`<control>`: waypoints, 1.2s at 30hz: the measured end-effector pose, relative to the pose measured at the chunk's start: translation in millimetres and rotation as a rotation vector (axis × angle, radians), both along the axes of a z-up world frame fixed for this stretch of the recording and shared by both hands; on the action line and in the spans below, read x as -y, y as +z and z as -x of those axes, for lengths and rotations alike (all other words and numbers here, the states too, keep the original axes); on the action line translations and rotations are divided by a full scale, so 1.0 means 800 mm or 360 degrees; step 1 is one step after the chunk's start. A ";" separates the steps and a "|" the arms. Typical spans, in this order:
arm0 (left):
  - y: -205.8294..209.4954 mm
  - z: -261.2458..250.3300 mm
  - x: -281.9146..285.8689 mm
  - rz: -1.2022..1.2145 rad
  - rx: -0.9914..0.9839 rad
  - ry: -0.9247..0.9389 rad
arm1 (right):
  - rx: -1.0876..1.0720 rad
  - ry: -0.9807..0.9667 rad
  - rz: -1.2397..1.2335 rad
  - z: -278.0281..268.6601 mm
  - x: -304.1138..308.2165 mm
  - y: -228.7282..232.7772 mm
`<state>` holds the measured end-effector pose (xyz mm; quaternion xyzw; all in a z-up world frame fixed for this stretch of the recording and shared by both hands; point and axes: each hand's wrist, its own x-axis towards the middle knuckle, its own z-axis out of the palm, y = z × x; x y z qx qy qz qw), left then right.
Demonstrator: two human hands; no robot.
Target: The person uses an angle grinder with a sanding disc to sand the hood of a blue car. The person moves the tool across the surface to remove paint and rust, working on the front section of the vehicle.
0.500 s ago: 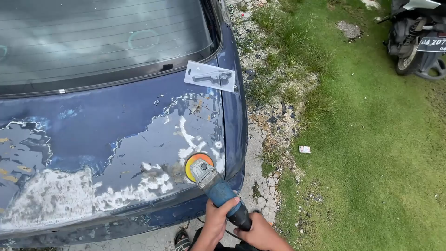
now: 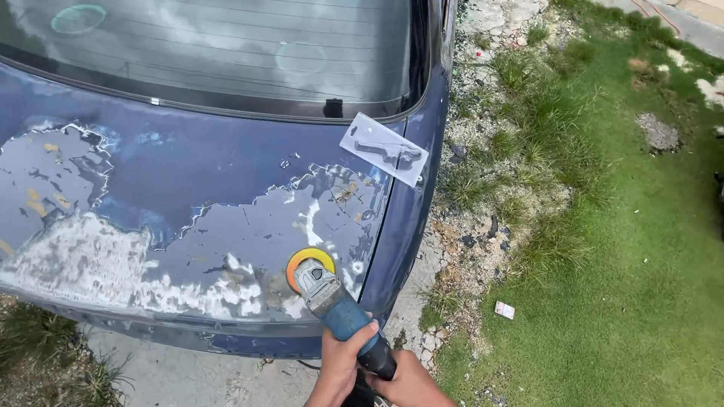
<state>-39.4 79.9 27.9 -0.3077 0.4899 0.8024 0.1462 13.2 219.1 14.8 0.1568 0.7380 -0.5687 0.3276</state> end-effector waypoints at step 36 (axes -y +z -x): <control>0.047 0.221 -0.127 0.0928 0.0473 0.0457 | 0.0473 0.0547 0.0567 0.262 -0.079 0.003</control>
